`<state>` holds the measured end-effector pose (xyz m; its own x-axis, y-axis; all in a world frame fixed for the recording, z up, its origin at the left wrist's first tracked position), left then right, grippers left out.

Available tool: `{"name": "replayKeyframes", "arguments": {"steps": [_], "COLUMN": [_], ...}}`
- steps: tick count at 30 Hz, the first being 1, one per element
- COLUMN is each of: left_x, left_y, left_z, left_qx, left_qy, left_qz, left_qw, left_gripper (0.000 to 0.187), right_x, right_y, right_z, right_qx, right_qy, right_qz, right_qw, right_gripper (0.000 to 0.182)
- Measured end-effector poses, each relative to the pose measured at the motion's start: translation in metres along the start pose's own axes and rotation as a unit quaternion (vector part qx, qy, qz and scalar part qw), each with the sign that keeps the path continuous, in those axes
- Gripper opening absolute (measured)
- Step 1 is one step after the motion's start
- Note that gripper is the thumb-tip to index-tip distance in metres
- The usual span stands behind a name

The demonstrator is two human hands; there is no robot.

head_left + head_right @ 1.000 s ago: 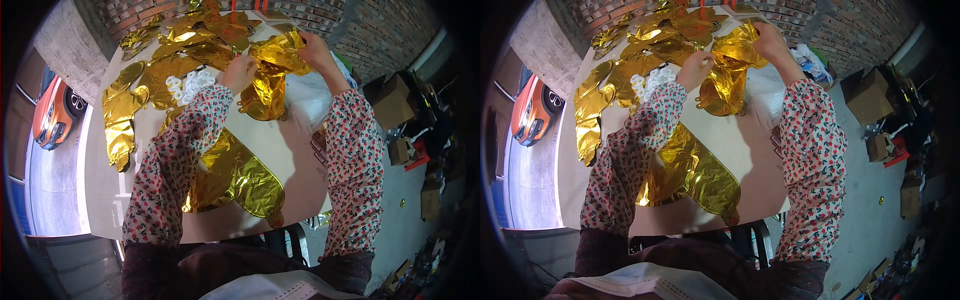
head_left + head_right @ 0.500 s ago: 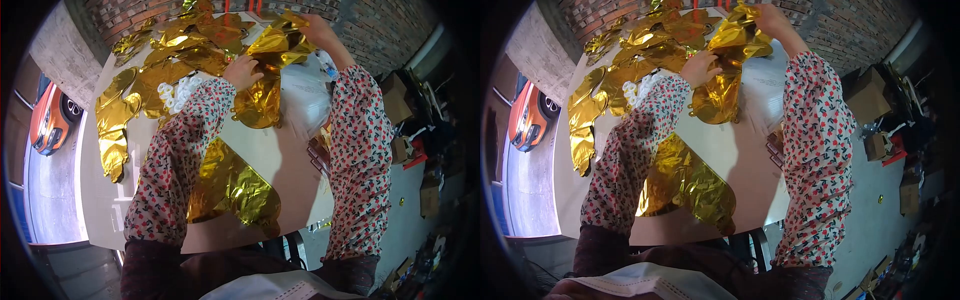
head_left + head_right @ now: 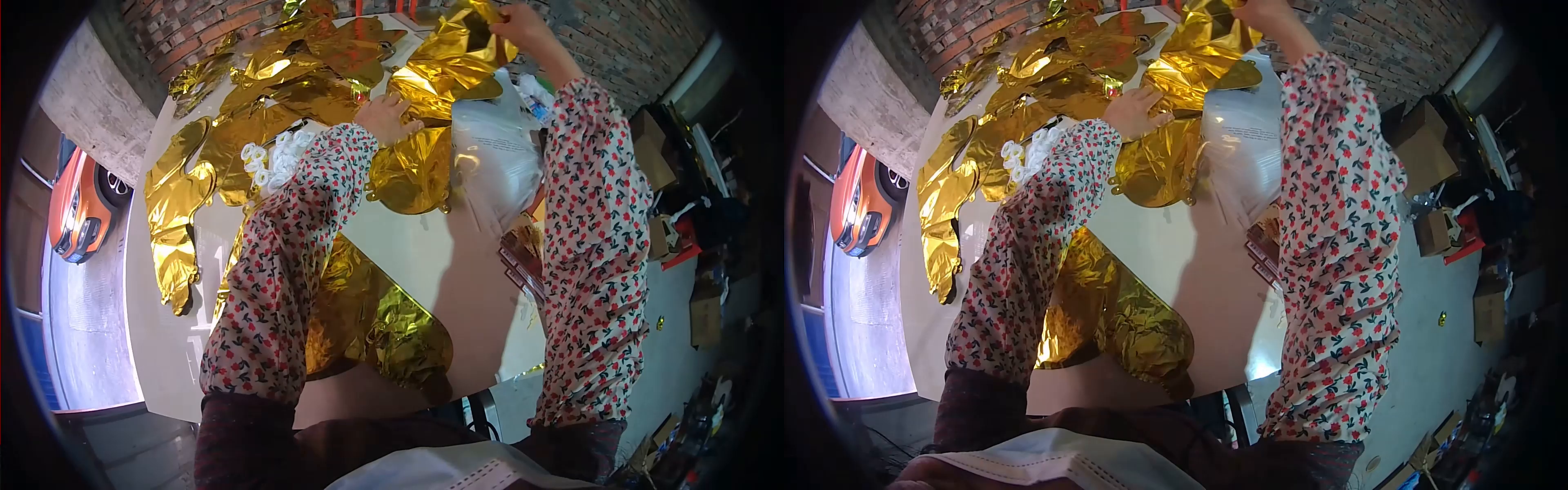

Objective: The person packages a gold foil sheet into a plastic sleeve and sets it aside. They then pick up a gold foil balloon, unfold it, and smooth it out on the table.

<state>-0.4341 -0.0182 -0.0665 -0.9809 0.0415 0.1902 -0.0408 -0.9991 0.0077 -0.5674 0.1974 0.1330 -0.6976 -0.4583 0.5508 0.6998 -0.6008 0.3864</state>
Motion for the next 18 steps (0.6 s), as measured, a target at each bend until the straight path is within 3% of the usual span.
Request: {"name": "replayKeyframes", "arguments": {"steps": [2,3,5,6,10,12,13,14,15,18], "left_x": [-0.001,-0.001,0.000,0.000,-0.005,0.002,0.004,-0.022,-0.019,-0.030], "left_y": [-0.001,-0.001,-0.001,0.000,-0.011,-0.009,-0.005,-0.026,-0.017,0.007], "left_z": [0.006,0.006,0.007,0.005,0.016,-0.005,-0.015,0.030,0.021,0.003], "left_qx": [0.006,0.004,0.004,0.008,0.055,0.040,0.036,-0.139,-0.264,-0.596], "left_qy": [0.047,0.055,0.064,0.068,0.070,-0.092,-0.172,-0.088,-0.105,-0.082], "left_qz": [0.014,0.018,0.025,0.027,0.036,-0.013,-0.038,0.048,0.047,0.080], "left_qw": [0.999,0.998,0.998,0.997,0.995,0.995,0.984,0.985,0.958,0.795], "left_gripper": [0.078,0.078,0.077,0.077,0.072,0.066,0.063,0.056,0.057,0.067], "right_x": [0.024,0.023,0.050,0.037,0.007,0.019,0.000,-0.047,-0.060,-0.096], "right_y": [-0.018,-0.004,-0.013,0.018,0.090,0.100,0.104,0.149,0.157,0.190], "right_z": [0.035,0.064,0.131,0.166,0.213,0.228,0.215,0.187,0.182,0.172], "right_qx": [-0.076,-0.018,0.207,0.024,0.049,0.194,0.141,0.090,0.088,0.075], "right_qy": [-0.079,-0.254,-0.333,-0.382,-0.300,-0.204,-0.184,-0.169,-0.148,-0.112], "right_qz": [-0.058,-0.049,0.081,0.019,0.068,0.010,0.087,0.165,0.164,0.196], "right_qw": [0.992,0.966,0.916,0.923,0.950,0.960,0.969,0.968,0.971,0.971], "right_gripper": [0.022,0.019,0.010,0.010,0.016,0.017,0.017,0.017,0.017,0.016]}}
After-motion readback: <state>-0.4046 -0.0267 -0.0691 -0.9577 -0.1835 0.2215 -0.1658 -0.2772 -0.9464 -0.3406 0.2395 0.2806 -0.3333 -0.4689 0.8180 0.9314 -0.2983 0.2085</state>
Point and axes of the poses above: each hand's wrist, its own x-axis towards the middle knuckle, its own z-axis out of the back of the hand, y = z × x, the point moved 1 cm from there along x, towards the middle knuckle, and after that the axes turned 6 degrees about x, right-handed, at the moved point
